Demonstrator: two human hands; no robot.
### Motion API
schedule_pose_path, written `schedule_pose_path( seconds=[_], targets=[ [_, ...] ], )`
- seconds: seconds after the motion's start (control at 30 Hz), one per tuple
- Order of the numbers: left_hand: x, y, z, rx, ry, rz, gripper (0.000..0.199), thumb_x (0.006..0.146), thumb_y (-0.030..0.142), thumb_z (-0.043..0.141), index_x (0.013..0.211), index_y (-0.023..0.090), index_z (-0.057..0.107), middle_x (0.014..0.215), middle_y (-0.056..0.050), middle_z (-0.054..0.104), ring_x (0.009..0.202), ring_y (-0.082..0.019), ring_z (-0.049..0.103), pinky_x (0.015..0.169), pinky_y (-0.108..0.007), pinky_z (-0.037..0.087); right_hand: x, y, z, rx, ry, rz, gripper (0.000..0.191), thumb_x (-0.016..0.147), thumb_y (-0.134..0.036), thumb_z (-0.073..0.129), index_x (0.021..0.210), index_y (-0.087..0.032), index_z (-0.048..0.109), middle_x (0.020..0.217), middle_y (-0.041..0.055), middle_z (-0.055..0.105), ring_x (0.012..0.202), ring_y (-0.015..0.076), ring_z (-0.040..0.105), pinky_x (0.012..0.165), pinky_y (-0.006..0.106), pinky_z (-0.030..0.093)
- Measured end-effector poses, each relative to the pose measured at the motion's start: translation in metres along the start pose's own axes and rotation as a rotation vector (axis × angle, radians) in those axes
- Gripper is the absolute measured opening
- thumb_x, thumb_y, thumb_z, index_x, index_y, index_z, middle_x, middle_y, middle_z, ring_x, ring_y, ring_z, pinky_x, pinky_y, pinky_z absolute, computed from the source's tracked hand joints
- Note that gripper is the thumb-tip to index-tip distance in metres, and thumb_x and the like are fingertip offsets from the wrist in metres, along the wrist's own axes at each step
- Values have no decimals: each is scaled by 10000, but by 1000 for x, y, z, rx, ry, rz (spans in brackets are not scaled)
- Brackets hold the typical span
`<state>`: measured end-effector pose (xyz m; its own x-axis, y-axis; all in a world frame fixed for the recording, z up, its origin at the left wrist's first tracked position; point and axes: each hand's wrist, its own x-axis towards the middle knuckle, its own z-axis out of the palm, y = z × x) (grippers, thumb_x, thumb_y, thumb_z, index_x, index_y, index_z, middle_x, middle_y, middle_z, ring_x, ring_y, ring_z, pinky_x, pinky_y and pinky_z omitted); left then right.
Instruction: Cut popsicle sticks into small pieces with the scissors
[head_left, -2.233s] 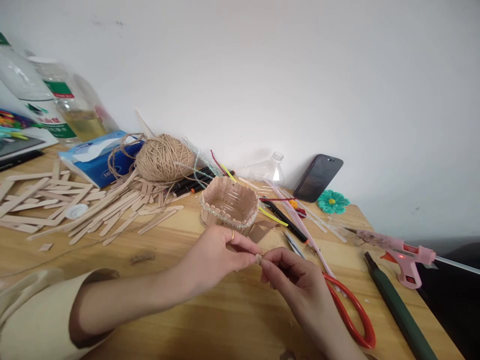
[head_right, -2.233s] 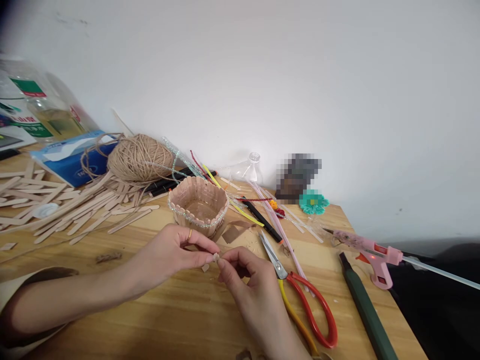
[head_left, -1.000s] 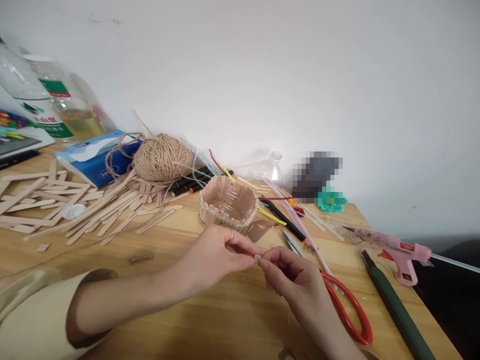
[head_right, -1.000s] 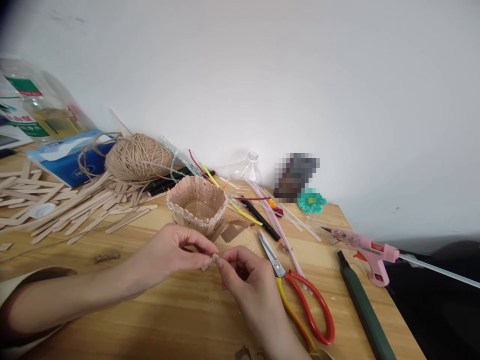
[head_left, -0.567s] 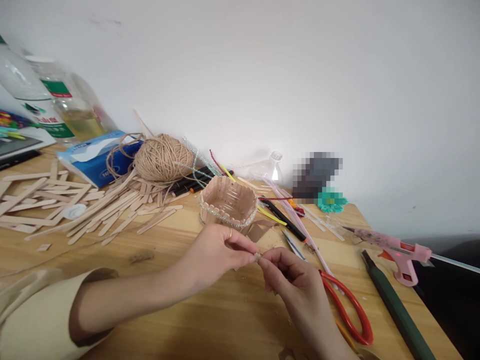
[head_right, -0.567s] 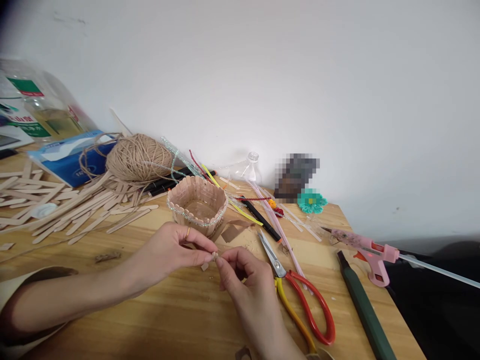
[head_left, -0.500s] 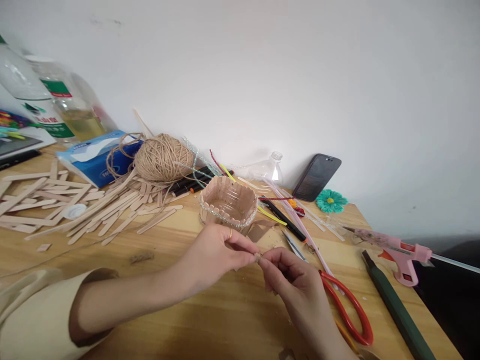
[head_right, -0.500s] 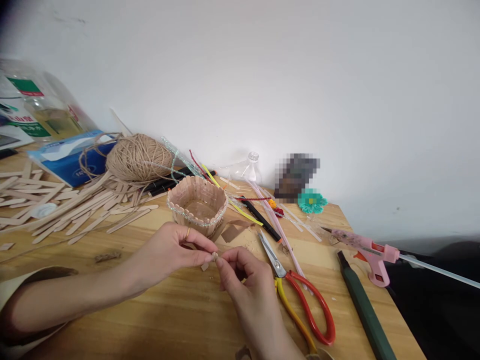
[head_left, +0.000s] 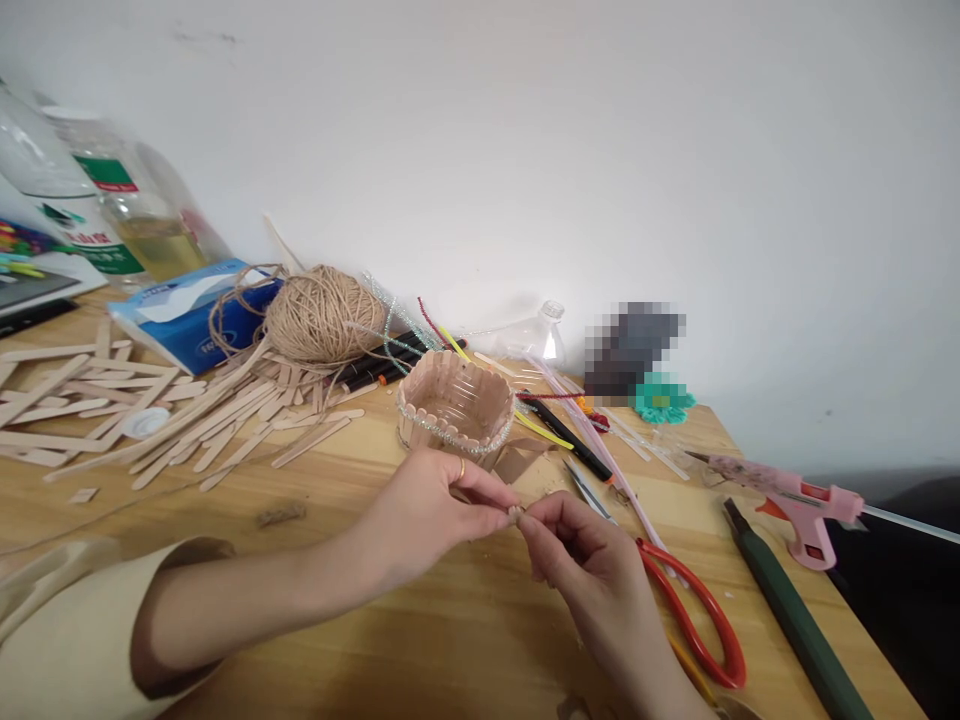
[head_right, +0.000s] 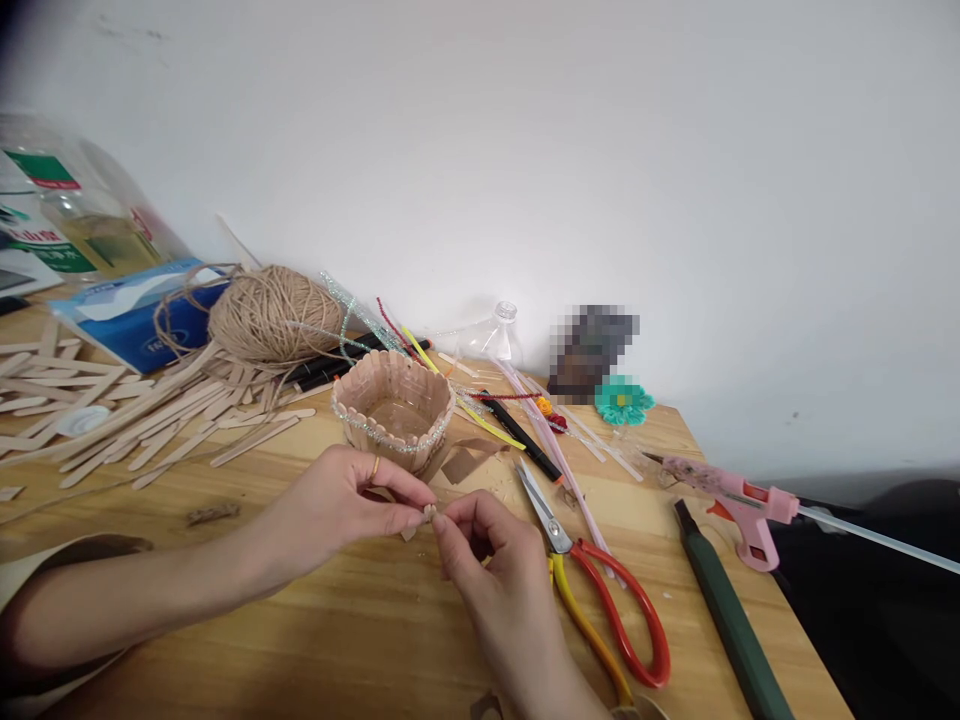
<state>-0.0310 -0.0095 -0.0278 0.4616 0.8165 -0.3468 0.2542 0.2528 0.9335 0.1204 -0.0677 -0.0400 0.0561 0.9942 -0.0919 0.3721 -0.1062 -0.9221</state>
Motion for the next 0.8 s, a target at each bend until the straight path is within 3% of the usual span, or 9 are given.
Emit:
schedule_pose_path(
  seconds=[0.37,0.6,0.8],
  targets=[
    [-1,0,-1,-12,-35,-10,114,660,171,640,751,160,709,715,18,713,695,-135,613,624,-221,443,5,3,-4,50,-103,30,245,803,-356,537,631,-184,518,502,-64,389,458,93,334,437,217,227],
    [2,-1,-3,-22,-87,-2,210,646,185,646,842,143,711,743,-4,710,717,-149,611,656,-246,449,5,2,-7,52,-119,68,226,797,-348,540,658,-169,531,518,-64,387,483,86,303,451,217,204],
    [1,-2,-3,-13,-108,10,139,656,214,635,760,162,711,748,1,718,726,-151,618,667,-245,446,6,3,-7,41,-148,77,224,787,-343,546,648,-168,530,500,-68,376,466,81,292,438,217,193]
  ],
)
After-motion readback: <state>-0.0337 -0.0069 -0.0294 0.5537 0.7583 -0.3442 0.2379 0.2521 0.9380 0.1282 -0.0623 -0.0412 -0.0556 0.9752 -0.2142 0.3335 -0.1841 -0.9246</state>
